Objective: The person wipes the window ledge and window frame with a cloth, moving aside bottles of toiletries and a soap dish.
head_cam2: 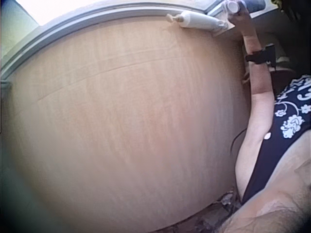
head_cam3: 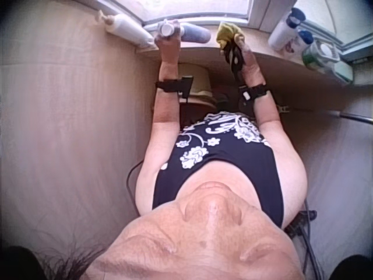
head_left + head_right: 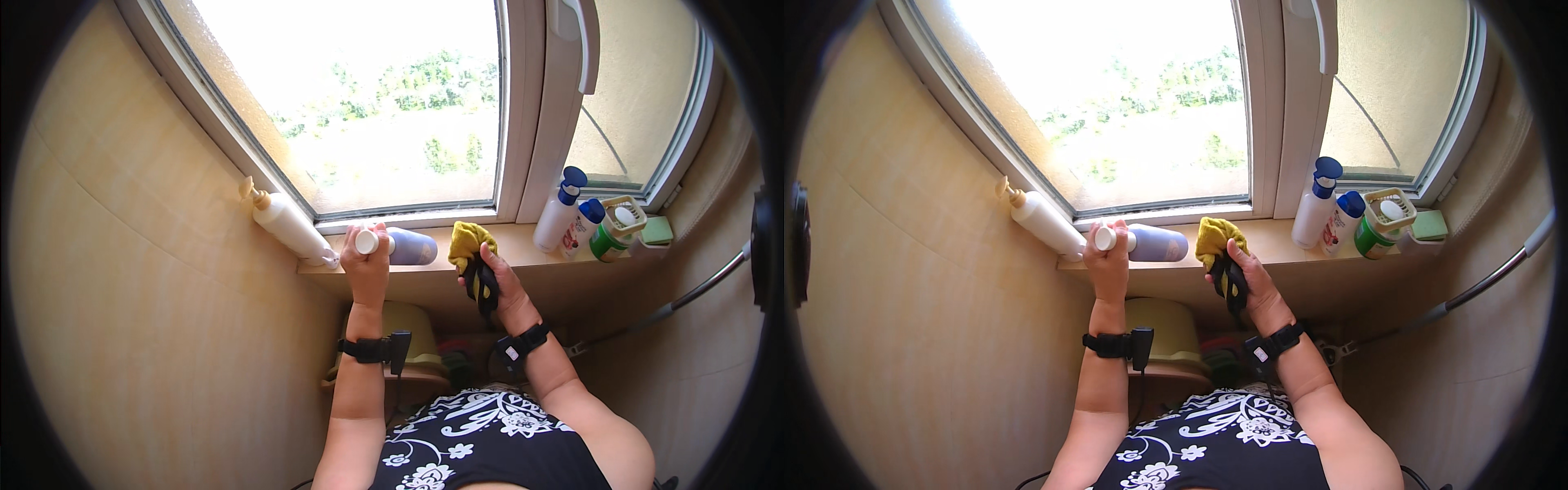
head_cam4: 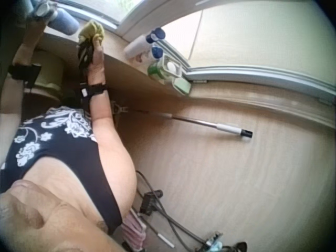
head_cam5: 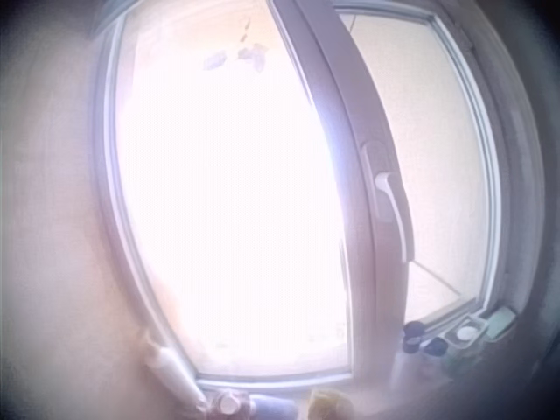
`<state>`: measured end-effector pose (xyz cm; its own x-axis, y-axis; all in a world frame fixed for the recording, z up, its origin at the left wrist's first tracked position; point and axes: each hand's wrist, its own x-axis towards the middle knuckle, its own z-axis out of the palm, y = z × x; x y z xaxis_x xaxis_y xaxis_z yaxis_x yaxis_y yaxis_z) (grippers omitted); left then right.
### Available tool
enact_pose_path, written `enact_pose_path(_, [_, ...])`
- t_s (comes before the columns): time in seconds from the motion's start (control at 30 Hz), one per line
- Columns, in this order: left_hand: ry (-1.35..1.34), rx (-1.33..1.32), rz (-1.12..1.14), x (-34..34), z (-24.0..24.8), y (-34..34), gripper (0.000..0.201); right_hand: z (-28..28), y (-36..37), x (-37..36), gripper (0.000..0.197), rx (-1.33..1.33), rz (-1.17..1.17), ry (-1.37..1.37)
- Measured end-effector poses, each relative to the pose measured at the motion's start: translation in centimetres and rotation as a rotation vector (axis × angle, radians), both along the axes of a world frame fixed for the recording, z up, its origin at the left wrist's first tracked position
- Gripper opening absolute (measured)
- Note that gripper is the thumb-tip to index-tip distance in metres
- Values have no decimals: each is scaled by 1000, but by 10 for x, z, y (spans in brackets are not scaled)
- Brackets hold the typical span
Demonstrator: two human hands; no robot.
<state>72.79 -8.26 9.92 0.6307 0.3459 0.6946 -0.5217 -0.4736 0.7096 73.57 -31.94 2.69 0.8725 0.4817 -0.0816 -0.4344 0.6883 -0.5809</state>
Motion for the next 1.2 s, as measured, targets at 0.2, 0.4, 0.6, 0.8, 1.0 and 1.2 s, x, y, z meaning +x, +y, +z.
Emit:
enact_pose_path(0.2, [276, -32, -162, 5, 0, -16, 18, 72, 28, -1, 45, -42, -207, -468])
enact_pose_path(0.4, [218, 65, -119, 8, -8, -21, 17, 11, 46, 11, 37, -868, -697, -1114])
enact_pose_path(0.6, [222, 104, -134, 8, 8, -30, 19, 40, 34, 9, 37, -914, -773, -1031])
enact_pose_path(0.8, [207, 150, -117, 19, 7, -27, 18, 24, 55, 13, 35, -904, -839, -1116])
enact_pose_path(1.0, [250, 132, -116, 23, 10, -31, 24, 16, 32, 11, 36, -1066, -761, -1074])
enact_pose_path(1.2, [235, 147, -41, 40, 6, -27, 25, 15, 49, -3, 41, -1077, -873, -1366])
